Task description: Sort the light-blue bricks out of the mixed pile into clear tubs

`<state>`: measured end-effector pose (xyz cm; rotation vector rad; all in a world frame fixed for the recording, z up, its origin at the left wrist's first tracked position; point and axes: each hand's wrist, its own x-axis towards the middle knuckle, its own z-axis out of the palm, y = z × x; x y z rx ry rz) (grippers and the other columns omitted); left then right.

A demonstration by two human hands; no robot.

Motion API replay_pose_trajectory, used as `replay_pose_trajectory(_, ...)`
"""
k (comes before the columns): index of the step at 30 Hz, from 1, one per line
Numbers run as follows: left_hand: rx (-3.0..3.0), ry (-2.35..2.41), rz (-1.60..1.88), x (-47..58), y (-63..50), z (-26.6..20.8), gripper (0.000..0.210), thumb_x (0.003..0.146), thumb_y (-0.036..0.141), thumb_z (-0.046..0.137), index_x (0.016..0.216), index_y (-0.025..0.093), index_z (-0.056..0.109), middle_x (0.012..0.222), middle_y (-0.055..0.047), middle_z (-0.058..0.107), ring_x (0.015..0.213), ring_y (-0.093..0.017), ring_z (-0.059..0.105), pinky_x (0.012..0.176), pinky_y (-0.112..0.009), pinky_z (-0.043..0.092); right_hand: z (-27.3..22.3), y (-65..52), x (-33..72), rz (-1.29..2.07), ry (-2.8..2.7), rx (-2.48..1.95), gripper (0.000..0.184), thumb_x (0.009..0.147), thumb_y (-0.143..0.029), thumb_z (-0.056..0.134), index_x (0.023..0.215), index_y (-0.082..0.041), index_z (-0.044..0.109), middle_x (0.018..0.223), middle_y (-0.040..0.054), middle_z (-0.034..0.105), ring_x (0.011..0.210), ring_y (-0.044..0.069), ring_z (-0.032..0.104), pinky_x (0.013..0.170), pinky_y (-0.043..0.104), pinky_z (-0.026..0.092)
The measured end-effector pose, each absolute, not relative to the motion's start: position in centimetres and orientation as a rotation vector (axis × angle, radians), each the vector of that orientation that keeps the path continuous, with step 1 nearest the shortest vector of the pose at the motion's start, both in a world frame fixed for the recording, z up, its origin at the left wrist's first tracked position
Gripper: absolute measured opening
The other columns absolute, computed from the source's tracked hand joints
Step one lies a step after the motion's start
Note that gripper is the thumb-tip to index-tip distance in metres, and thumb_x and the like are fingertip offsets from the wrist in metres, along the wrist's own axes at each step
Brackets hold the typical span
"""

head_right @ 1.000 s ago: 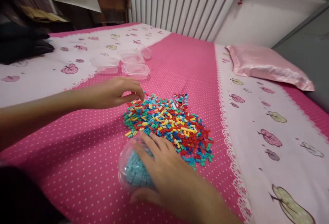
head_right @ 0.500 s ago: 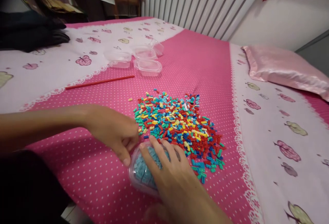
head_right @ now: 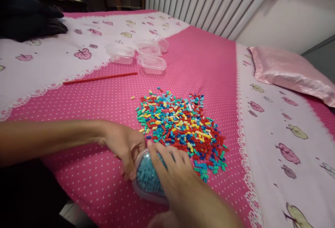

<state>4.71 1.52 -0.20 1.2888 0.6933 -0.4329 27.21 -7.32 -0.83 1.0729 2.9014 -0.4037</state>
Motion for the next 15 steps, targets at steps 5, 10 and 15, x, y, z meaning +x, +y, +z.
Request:
replay_pose_trajectory(5,1.339,0.667,-0.424,4.7,1.6,-0.2,0.014,0.064,0.029,0.077,0.069,0.017,0.072,0.075,-0.006,0.076,0.073,-0.018,0.07,0.051,-0.02,0.042,-1.0,-7.4,25.8,-0.268,2.747,1.244,0.123,0.064,-0.034,0.079,0.162,-0.016,0.006,0.127,0.0201,0.058,0.104,0.038,0.053,0.085,0.056,0.048)
replay_pose_trajectory(10,1.446,0.695,-0.573,5.3,2.0,0.8,0.016,0.073,0.031,0.069,0.065,0.017,0.068,0.073,-0.005,0.076,0.068,-0.015,0.071,0.044,-0.015,0.033,-1.2,-7.5,24.9,-0.253,2.81,1.254,0.108,0.072,-0.027,0.068,0.162,-0.019,0.008,0.122,0.0185,0.055,0.102,0.036,0.049,0.085,0.056,0.044)
replay_pose_trajectory(15,1.731,0.83,-0.527,2.8,5.7,3.5,0.023,0.071,0.039,0.076,0.079,0.018,0.076,0.076,-0.006,0.077,0.071,-0.021,0.073,0.048,-0.02,0.043,-1.3,-7.3,24.6,-0.43,2.873,1.367,0.088,0.084,-0.034,0.06,0.16,-0.026,0.018,0.12,0.0146,0.052,0.103,0.033,0.047,0.088,0.054,0.043)
